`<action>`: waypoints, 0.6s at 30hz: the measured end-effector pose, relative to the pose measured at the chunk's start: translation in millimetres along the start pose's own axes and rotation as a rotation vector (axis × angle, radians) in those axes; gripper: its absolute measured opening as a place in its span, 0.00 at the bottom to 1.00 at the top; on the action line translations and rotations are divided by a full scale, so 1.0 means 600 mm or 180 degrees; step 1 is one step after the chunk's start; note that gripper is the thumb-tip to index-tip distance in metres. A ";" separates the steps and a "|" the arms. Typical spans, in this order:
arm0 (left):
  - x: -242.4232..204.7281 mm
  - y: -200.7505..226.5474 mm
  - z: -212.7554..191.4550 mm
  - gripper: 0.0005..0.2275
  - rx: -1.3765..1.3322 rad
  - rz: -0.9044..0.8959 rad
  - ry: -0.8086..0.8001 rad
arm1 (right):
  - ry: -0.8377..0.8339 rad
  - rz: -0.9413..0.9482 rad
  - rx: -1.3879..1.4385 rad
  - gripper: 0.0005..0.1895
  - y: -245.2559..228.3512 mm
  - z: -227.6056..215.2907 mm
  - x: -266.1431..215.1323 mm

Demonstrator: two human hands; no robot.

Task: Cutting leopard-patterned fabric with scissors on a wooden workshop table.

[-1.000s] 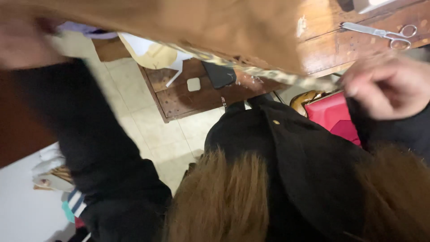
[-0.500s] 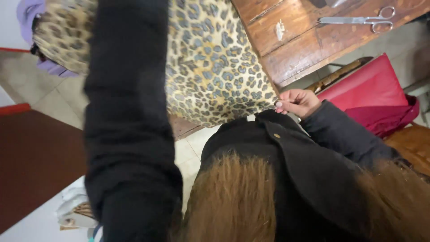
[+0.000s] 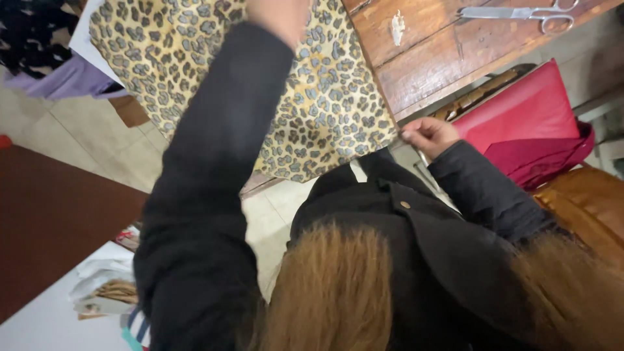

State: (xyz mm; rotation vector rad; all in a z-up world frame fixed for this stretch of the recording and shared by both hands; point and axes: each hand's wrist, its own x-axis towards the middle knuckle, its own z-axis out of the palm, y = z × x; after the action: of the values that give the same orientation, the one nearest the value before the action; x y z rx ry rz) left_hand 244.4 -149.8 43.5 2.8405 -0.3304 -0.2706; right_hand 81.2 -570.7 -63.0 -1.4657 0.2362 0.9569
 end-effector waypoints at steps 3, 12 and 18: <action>-0.101 0.158 -0.009 0.19 -0.0077 -0.0148 -0.0141 | 0.0723 -0.1500 -0.1910 0.03 -0.102 -0.079 -0.027; -0.170 0.285 0.140 0.44 -0.0409 -0.0493 -0.0684 | 0.1515 -0.3012 -0.4386 0.28 -0.180 -0.381 0.022; -0.203 0.321 0.148 0.39 -0.0465 -0.0744 -0.0669 | 0.1028 -0.3096 -0.4711 0.21 -0.220 -0.399 0.008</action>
State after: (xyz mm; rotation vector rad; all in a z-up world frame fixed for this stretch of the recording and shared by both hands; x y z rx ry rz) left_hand 70.4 -321.8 32.8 2.7089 -0.0158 -0.6164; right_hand 269.1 -761.5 -7.8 -2.6227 -1.1175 -0.0924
